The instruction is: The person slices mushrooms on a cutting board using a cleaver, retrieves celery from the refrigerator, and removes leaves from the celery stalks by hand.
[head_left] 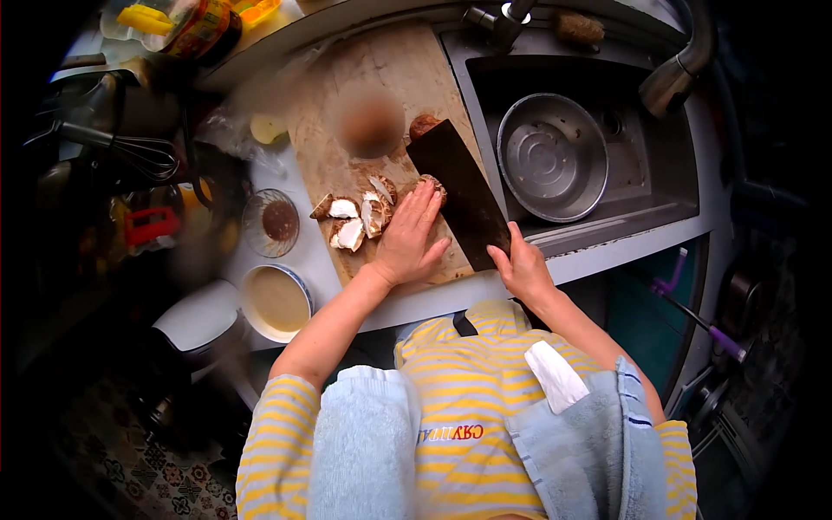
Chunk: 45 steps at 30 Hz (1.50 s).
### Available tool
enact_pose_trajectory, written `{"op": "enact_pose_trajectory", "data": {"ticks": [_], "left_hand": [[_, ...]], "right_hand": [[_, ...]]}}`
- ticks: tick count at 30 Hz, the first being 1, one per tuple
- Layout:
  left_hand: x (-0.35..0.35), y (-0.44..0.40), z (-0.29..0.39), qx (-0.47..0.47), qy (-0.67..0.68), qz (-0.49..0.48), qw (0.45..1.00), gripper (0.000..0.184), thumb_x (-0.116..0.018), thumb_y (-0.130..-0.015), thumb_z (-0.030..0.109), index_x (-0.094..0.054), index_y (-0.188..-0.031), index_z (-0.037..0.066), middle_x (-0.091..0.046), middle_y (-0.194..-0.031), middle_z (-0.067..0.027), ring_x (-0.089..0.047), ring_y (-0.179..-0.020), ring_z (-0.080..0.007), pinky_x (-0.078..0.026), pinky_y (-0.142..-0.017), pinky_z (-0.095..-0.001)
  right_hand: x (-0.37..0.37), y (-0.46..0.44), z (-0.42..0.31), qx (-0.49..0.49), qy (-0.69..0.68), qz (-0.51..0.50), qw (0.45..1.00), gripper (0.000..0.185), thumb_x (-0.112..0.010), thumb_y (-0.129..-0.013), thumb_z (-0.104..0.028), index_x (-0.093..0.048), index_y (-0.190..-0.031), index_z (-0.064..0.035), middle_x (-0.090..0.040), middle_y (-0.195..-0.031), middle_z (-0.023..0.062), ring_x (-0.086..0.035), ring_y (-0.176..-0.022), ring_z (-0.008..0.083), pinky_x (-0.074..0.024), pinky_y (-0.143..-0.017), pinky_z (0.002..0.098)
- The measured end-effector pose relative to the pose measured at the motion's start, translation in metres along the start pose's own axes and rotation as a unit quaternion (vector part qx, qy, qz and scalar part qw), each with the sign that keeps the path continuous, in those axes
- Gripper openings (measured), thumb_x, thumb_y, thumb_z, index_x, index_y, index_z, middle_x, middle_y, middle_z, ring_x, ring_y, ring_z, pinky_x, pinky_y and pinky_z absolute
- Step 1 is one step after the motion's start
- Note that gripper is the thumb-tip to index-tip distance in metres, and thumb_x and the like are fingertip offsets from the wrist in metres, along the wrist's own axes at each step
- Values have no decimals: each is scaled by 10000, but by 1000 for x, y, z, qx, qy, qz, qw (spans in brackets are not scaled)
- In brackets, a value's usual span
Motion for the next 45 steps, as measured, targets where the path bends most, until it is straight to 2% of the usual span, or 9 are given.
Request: {"op": "enact_pose_trajectory", "data": {"ticks": [7,11,18,26,31,34,38,42,45], "left_hand": [[9,6,11,10,-89,80,993,463,-624,-735,161,-480,-1156,36,-452,-1225,-149,-408,-1160,-316,-315,-1000,-418],[9,19,16,16,-90,93,992,374,-618,-741,113,-512,-1092,40,-484,-1171,-139,-422,-1141,-329,-341,-976,-419],[14,0,29,65,-33,193,978,404,-615,-718,12,-501,-1103,43,-485,-1159,-140,-449,-1107,-338,-366,-946,-417],[-17,-33,7,39,-99,141,984,435,-660,-683,79,-536,-1101,89,-523,-1122,-110,-487,-1070,-292,-427,-887,-365],[11,-26,-11,169,170,146,960,283,-649,-760,76,-560,-1028,59,-568,-1087,-100,-603,-887,-229,-507,-714,-286],[25,-30,-3,87,140,182,970,294,-659,-735,73,-553,-1009,61,-567,-1090,-124,-594,-890,-281,-515,-695,-324],[4,-30,2,-5,-61,138,989,348,-678,-682,39,-531,-997,33,-562,-1089,-112,-565,-970,-293,-480,-816,-350],[7,-10,14,-28,-205,51,977,481,-644,-741,158,-477,-1179,47,-468,-1264,-93,-417,-1200,-252,-316,-1003,-398],[7,9,6,-4,-191,-11,982,564,-595,-785,259,-407,-1280,66,-387,-1344,-93,-327,-1267,-246,-220,-1051,-424]], "right_hand": [[28,16,-11,-37,-91,-30,995,187,-550,-838,-166,-475,-931,-21,-508,-545,125,-507,-456,250,-392,-473,348],[53,36,-4,-85,-228,-39,969,273,-533,-864,-168,-469,-1063,6,-498,-576,18,-460,-400,72,-353,-348,224],[55,46,6,-110,-349,-62,929,245,-514,-878,-166,-457,-1068,-23,-522,-678,23,-413,-376,73,-350,-340,209],[61,54,12,-116,-314,-19,942,255,-517,-877,-166,-461,-1079,-19,-524,-669,32,-409,-379,75,-350,-345,211],[57,58,23,-128,-296,-25,946,278,-525,-872,-163,-464,-1099,-14,-512,-674,13,-411,-376,72,-349,-346,212],[53,58,26,-132,-285,-31,949,281,-528,-870,-162,-468,-1101,-13,-515,-673,12,-416,-376,71,-351,-346,215],[50,55,24,-127,-256,-29,958,275,-534,-866,-161,-482,-1091,-12,-506,-631,6,-427,-374,70,-357,-349,220],[58,52,18,-120,-198,-25,973,263,-531,-862,-151,-495,-1081,-10,-485,-564,1,-434,-368,69,-359,-354,224],[62,48,17,-111,-185,-46,975,261,-528,-860,-144,-496,-1082,-10,-474,-545,-1,-434,-366,71,-357,-356,226]]}}
Point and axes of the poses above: each hand's wrist, its own y-axis away from the middle knuckle, its own x-axis out of the back of the hand, z = x × y, the point moved 5 cm from there along -y, towards the middle knuckle
